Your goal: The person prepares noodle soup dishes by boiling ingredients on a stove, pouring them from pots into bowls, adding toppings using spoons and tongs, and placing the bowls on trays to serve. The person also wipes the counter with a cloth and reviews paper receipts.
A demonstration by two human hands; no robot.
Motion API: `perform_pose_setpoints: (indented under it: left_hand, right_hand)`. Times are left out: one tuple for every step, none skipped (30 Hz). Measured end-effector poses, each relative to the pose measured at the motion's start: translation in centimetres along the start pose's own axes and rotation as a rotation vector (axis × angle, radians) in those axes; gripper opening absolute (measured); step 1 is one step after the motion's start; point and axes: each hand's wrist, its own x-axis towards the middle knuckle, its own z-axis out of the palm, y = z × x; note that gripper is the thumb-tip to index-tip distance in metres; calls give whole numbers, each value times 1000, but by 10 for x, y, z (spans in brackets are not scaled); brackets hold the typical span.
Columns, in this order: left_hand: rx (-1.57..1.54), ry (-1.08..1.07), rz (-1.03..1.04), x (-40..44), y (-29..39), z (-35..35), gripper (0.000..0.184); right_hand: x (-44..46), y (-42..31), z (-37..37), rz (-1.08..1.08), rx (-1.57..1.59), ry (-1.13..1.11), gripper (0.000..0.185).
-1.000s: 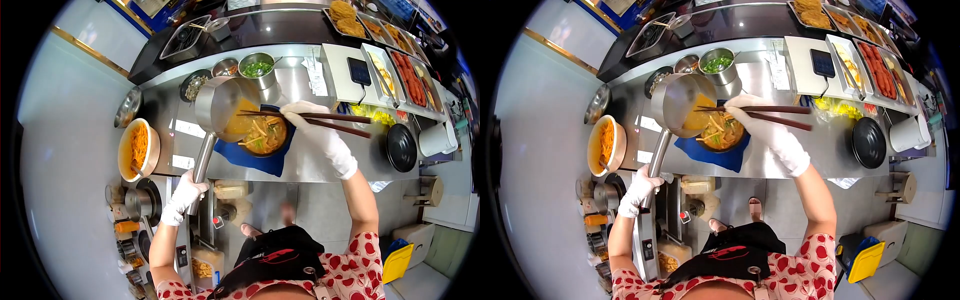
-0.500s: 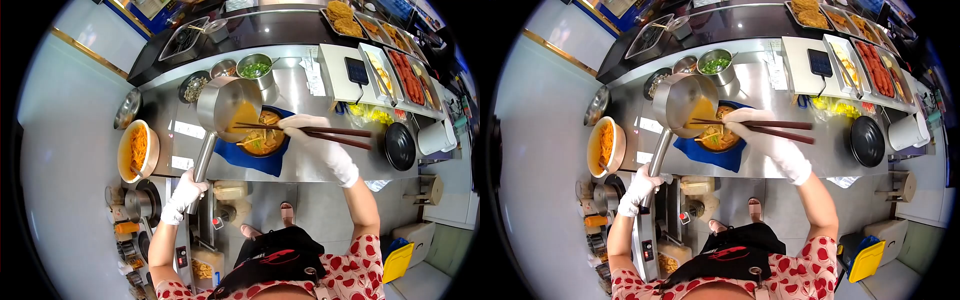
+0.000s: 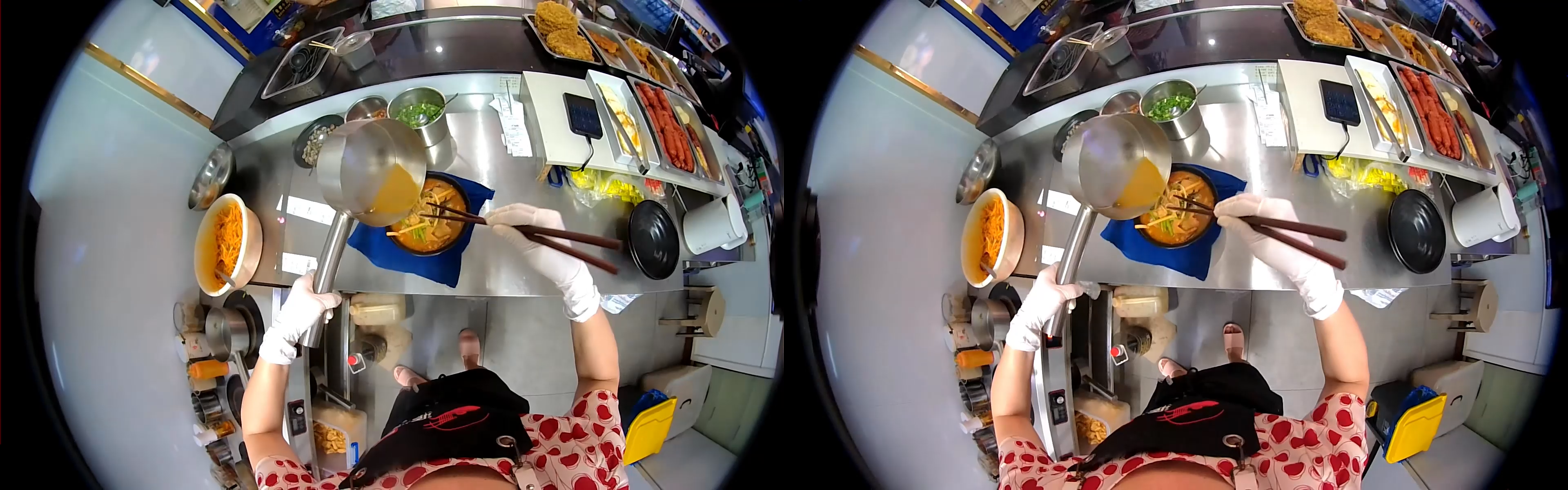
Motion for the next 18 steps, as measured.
perform_pose_setpoints:
  left_hand:
    - [-24, -3, -16, -2, 2, -1, 33]
    - [-49, -7, -32, -5, 7, -2, 32]
    - [-74, -9, -47, -8, 10, -3, 31]
    - [-102, -23, -49, -9, 10, -4, 30]
    - [-131, -36, -52, -10, 9, -5, 29]
    - [-160, -51, -56, -12, 8, -6, 28]
    - [-178, -54, -48, -13, 7, -6, 27]
    - [-195, -57, -40, -14, 7, -5, 26]
    - [-212, -61, -32, -16, 6, -5, 26]
    - [-236, -63, -31, -16, 4, -4, 26]
    - [-263, -65, -29, -17, 1, -3, 26]
    - [-290, -65, -27, -17, -2, -2, 26]
    - [-299, -69, -34, -17, -4, -1, 26]
    - [-309, -71, -40, -17, -7, 0, 25]
    - [-321, -73, -49, -18, -10, 0, 25]
    - [-338, -77, -52, -19, -13, -1, 25]
    - [-355, -82, -55, -19, -17, -2, 25]
    - [-373, -88, -57, -19, -19, -2, 25]
  right_hand:
    - [-4, 8, 4, 15, 17, -1, 12]
    - [-7, 16, 8, 29, 33, -3, 13]
    - [-11, 21, 9, 34, 26, 9, 13]
    - [-14, 25, 8, 37, 20, 19, 13]
    - [-16, 28, 6, 40, 13, 27, 13]
    - [-18, 30, 5, 52, 4, 33, 12]
    - [-20, 31, 4, 65, -6, 38, 11]
    - [-22, 31, 3, 77, -16, 45, 11]
    - [-23, 31, 2, 89, -13, 47, 10]
    - [-24, 31, 2, 101, -11, 49, 10]
    - [-24, 30, 2, 112, -9, 50, 10]
    - [-26, 28, 0, 97, -32, 68, 10]
    - [-28, 23, -2, 81, -55, 85, 10]
    - [-28, 18, -4, 64, -76, 101, 10]
    - [-27, 14, -5, 26, -50, 99, 10]
    - [-27, 9, -6, -9, -23, 98, 10]
    - [-28, 6, -6, -43, 3, 96, 10]
    - [-26, 4, -1, -55, 20, 59, 11]
